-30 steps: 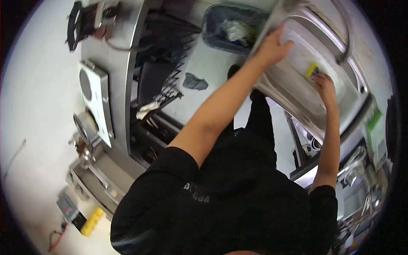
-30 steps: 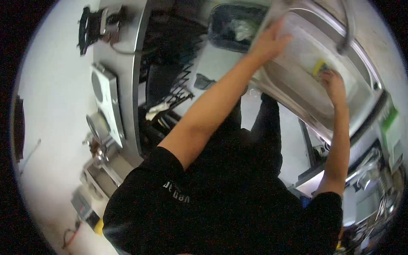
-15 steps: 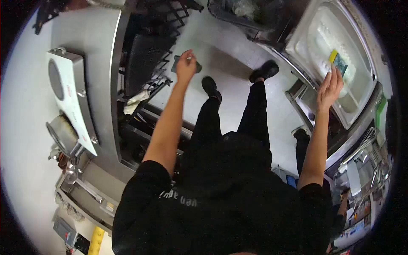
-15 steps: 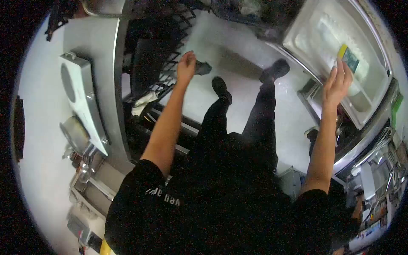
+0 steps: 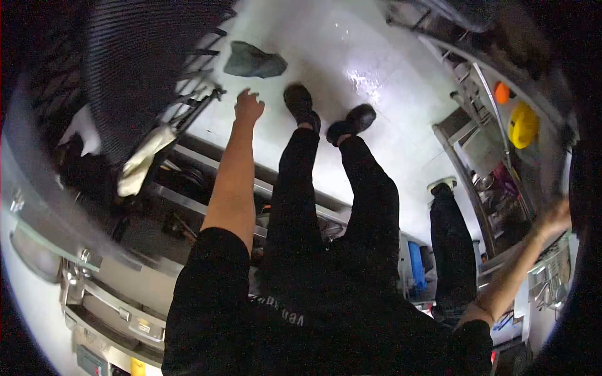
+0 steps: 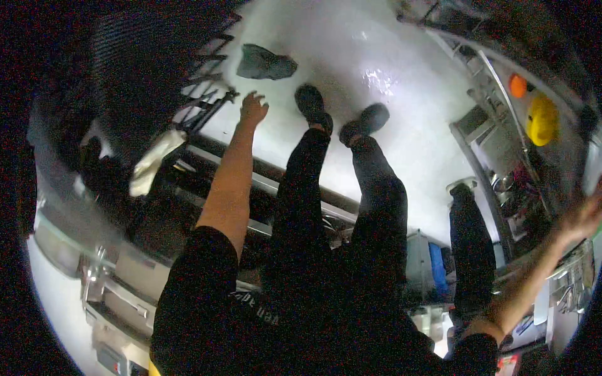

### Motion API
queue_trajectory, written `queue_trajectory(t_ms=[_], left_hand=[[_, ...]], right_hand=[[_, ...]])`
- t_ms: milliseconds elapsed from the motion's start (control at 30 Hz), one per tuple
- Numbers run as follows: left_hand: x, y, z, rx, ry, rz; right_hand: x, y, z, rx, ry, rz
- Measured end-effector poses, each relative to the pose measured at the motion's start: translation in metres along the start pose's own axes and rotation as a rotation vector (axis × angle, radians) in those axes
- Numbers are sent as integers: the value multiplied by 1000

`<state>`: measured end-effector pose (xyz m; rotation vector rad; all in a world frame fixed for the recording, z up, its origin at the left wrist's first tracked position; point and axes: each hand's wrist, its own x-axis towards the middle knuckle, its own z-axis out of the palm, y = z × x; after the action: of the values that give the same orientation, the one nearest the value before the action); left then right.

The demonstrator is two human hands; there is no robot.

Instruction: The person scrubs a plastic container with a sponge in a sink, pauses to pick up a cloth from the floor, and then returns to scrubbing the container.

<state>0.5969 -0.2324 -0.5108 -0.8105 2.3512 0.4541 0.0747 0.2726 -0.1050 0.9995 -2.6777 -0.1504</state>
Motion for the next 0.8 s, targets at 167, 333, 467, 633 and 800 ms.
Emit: queue_trajectory(t_ms=[167,333,467,633,800], left_hand=[[102,34,75,93,-209,-107],[162,40,100,573,-197,74],[193,27,128,761,-116,297],[157,36,97,620,-202,361],[85,51,23,-161,342,336]], right_hand=[[27,-80,-4,303,140,-127],[36,-97,24,297,69,-138],[41,-101,38,299,41,-134],[37,-99,29,299,35,-117],[31,-81,3,319,81,-70]])
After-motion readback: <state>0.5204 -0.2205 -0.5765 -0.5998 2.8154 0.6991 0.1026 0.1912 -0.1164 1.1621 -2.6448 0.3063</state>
